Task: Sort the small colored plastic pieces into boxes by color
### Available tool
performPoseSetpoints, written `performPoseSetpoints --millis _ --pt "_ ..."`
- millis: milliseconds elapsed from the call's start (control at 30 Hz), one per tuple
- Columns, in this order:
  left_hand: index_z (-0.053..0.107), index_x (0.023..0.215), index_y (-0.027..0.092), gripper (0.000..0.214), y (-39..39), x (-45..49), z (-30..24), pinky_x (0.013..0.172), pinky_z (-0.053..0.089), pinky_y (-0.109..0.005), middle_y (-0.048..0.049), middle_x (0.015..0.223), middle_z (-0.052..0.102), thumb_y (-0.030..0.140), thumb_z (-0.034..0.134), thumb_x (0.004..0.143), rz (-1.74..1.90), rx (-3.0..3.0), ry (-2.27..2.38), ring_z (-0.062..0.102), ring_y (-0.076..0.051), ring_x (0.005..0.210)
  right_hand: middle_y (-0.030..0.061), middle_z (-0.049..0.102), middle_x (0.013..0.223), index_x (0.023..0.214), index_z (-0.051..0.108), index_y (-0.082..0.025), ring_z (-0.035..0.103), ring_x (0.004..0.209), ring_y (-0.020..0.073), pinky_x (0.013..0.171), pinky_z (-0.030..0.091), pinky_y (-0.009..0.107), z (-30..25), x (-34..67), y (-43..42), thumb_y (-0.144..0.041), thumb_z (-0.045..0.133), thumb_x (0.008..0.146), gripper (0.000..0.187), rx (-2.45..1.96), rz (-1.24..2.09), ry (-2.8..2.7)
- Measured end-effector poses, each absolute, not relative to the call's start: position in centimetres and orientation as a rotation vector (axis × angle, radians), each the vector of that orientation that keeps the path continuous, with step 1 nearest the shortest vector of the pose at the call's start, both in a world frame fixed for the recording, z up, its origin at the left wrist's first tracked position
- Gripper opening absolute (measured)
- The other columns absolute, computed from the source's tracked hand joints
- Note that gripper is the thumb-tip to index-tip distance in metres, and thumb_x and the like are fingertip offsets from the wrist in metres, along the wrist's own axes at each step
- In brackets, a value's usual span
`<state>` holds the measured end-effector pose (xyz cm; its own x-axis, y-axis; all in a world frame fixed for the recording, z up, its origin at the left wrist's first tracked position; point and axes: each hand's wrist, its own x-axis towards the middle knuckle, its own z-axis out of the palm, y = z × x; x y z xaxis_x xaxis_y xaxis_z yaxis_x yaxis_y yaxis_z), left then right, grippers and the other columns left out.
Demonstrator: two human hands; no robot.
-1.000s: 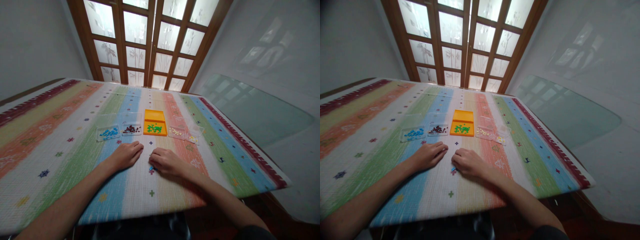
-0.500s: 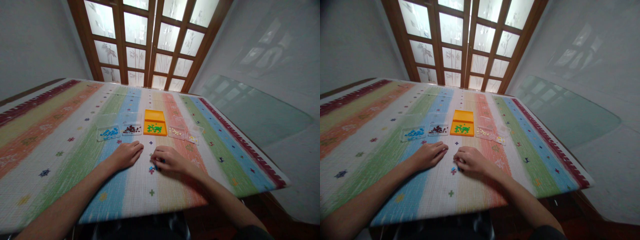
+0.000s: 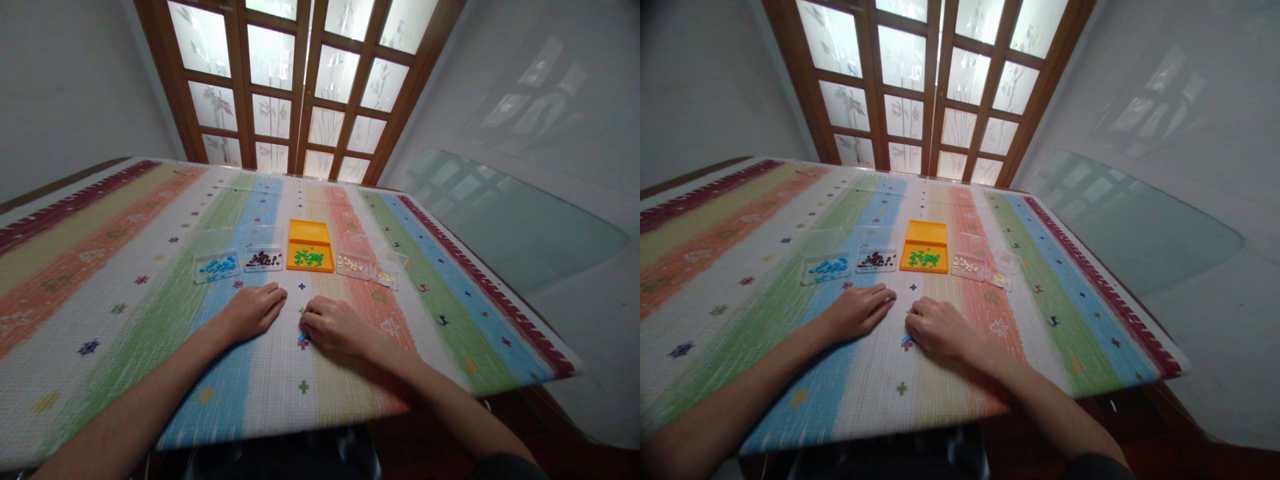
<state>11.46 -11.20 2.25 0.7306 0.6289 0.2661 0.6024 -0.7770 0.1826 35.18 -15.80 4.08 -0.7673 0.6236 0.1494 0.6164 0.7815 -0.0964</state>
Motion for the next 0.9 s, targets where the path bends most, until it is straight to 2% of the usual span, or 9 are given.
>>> performPoseSetpoints --millis 367,567,700,833,900 --pt "0.061 0.100 0.017 0.025 -11.2 11.4 2.1 0.067 0.049 -0.031 -0.0074 0.093 0.069 0.025 0.038 0.103 0.478 2.846 1.018 0.067 -0.019 0.075 0.0094 0.065 0.086 0.087 0.064 -0.014 0.049 0.071 0.0165 0.057 0.029 0.029 3.2 34.2 -16.2 -0.016 0.054 0.096 0.014 -1.122 -0.025 -2.809" --pt "0.061 0.103 0.018 0.024 -11.1 11.3 2.1 0.067 0.049 -0.030 -0.0068 0.093 0.068 0.025 0.038 0.102 0.519 2.830 0.985 0.066 -0.019 0.076 0.0083 0.066 0.089 0.090 0.064 -0.015 0.054 0.074 0.0163 0.063 0.038 0.028 4.0 34.6 -15.6 -0.017 0.055 0.093 0.010 -1.072 0.204 -2.704" --pt "0.060 0.104 0.019 0.024 -11.0 11.2 2.0 0.065 0.048 -0.029 -0.0057 0.091 0.068 0.026 0.038 0.103 0.534 2.831 0.982 0.065 -0.018 0.074 0.0044 0.066 0.088 0.094 0.065 -0.017 0.054 0.071 0.0134 0.067 0.042 0.026 6.4 37.7 -14.1 -0.019 0.054 0.092 0.011 -0.992 0.415 -2.464" --pt "0.060 0.103 0.019 0.022 -10.9 11.1 1.9 0.065 0.047 -0.028 -0.0054 0.089 0.067 0.026 0.039 0.103 0.544 2.842 0.972 0.064 -0.017 0.073 0.0007 0.065 0.074 0.088 0.068 -0.018 0.053 0.063 0.0124 0.063 0.041 0.025 8.3 43.2 -12.0 -0.023 0.054 0.088 0.015 -1.216 0.383 -2.168" --pt "0.060 0.103 0.019 0.023 -10.9 11.1 1.8 0.064 0.047 -0.029 -0.0058 0.089 0.068 0.026 0.038 0.103 0.542 2.845 0.966 0.065 -0.018 0.073 0.0026 0.067 0.075 0.087 0.070 -0.017 0.055 0.064 0.0139 0.062 0.042 0.026 8.7 46.2 -11.1 -0.027 0.056 0.086 0.017 -1.370 0.351 -2.066"
